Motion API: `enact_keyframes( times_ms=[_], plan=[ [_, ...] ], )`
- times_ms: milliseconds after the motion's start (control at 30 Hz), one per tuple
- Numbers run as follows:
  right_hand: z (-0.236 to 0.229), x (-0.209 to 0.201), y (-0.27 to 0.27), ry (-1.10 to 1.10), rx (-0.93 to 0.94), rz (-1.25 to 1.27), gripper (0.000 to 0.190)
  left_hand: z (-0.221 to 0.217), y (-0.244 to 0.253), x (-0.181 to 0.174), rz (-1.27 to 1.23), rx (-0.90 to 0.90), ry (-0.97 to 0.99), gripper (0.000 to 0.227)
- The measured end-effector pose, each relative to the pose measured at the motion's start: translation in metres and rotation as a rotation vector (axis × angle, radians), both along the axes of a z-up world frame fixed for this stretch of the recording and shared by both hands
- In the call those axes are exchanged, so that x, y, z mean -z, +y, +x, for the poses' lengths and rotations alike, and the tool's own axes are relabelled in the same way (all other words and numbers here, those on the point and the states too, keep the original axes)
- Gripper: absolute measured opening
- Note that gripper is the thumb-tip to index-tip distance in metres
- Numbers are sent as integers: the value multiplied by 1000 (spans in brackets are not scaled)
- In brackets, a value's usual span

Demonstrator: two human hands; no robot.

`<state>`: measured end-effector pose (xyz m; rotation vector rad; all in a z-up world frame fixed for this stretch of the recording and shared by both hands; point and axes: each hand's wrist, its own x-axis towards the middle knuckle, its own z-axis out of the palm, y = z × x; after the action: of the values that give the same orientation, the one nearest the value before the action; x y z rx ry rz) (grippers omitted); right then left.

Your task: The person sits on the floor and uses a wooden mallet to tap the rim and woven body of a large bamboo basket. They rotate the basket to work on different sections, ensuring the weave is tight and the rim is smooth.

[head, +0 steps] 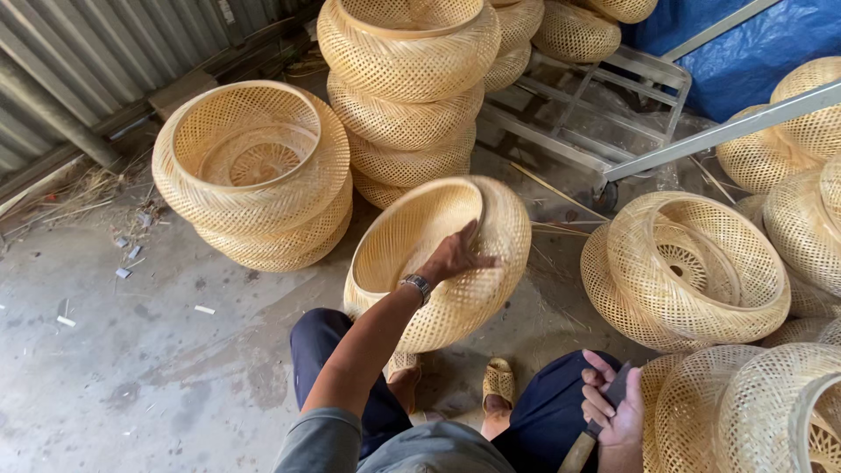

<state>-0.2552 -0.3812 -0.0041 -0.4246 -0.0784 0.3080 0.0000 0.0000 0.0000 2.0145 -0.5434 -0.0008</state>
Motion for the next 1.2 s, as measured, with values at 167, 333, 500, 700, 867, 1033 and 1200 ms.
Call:
enact_keyframes(
  times_ms=[167,333,500,700,867,1033,1200],
  plan=[
    [7,-6,7,72,65,-171,75,-11,-18,-8,237,182,188,126],
    [7,-10,9,59,37,-126,71,-6,-47,15,511,283,384,122],
    [4,-15,11,64,43,-103,70,-11,-59,30,571,483,390,118],
    [3,-24,16,67,43,-93,68,-24,-49,33,690,435,272,111],
    [5,-32,23,84,35,-110,68,-19,-33,49,779,384,288,98],
    [6,-36,28,78,40,-75,67,-17,-17,90,759,318,212,103],
    [8,-44,31,111,16,-64,66,-35,-5,126,763,292,278,90]
  ],
)
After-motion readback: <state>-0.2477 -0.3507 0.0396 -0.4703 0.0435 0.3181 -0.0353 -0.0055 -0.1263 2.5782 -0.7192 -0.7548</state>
